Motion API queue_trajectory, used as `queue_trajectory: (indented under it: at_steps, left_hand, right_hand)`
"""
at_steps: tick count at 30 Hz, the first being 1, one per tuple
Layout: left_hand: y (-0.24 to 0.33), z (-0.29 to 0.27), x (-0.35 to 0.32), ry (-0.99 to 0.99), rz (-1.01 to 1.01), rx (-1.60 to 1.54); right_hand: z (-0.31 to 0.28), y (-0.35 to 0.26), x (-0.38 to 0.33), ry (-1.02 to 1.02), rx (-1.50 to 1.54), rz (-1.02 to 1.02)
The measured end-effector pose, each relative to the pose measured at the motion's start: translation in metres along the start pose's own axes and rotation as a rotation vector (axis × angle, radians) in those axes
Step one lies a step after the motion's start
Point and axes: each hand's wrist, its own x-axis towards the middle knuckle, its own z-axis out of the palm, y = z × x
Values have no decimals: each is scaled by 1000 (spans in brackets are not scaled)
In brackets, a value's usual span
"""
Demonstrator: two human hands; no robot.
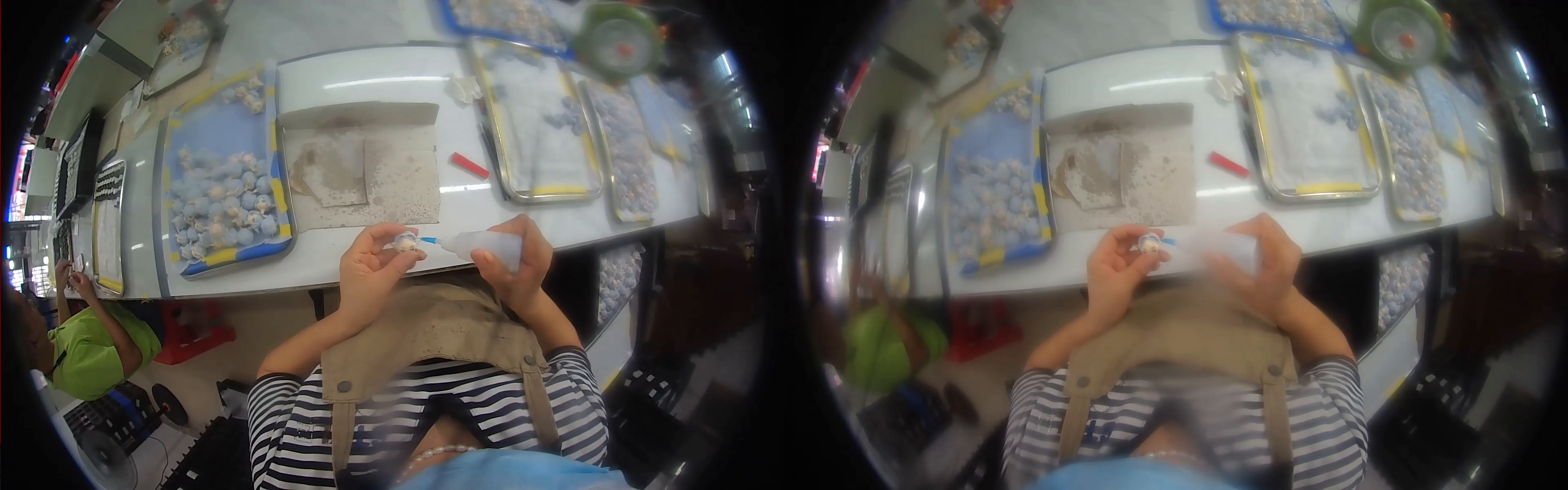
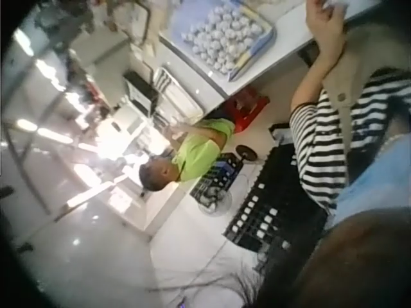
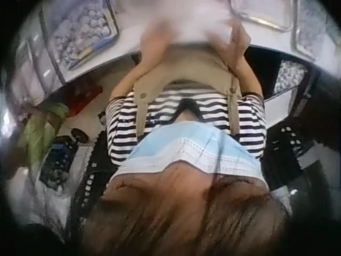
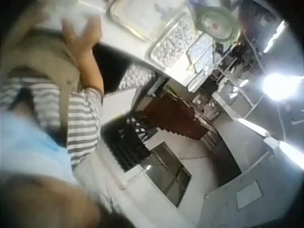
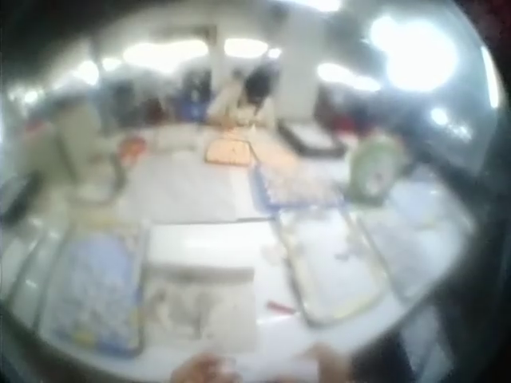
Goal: The person applies adhesive to small craft figurines using a squeeze bottle, presses the parts together by hand, and places the items onto a tray.
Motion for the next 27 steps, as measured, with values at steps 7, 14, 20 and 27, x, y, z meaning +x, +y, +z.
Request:
queue_trajectory:
  at_steps: [7, 14, 20, 27]
  left_hand:
    - [2, -5, 0, 0, 7, -7]
    - [2, -25, 0, 67, -34, -76]
    - [6, -38, 3, 80, -145, -205]
    - [17, -49, 6, -160, -210, -489]
  right_hand:
    - [5, -3, 4, -29, 6, 17]
    - [36, 15, 16, 14, 139, 112]
    - [95, 41, 50, 91, 338, 451]
    - [91, 64, 68, -25, -162, 238]
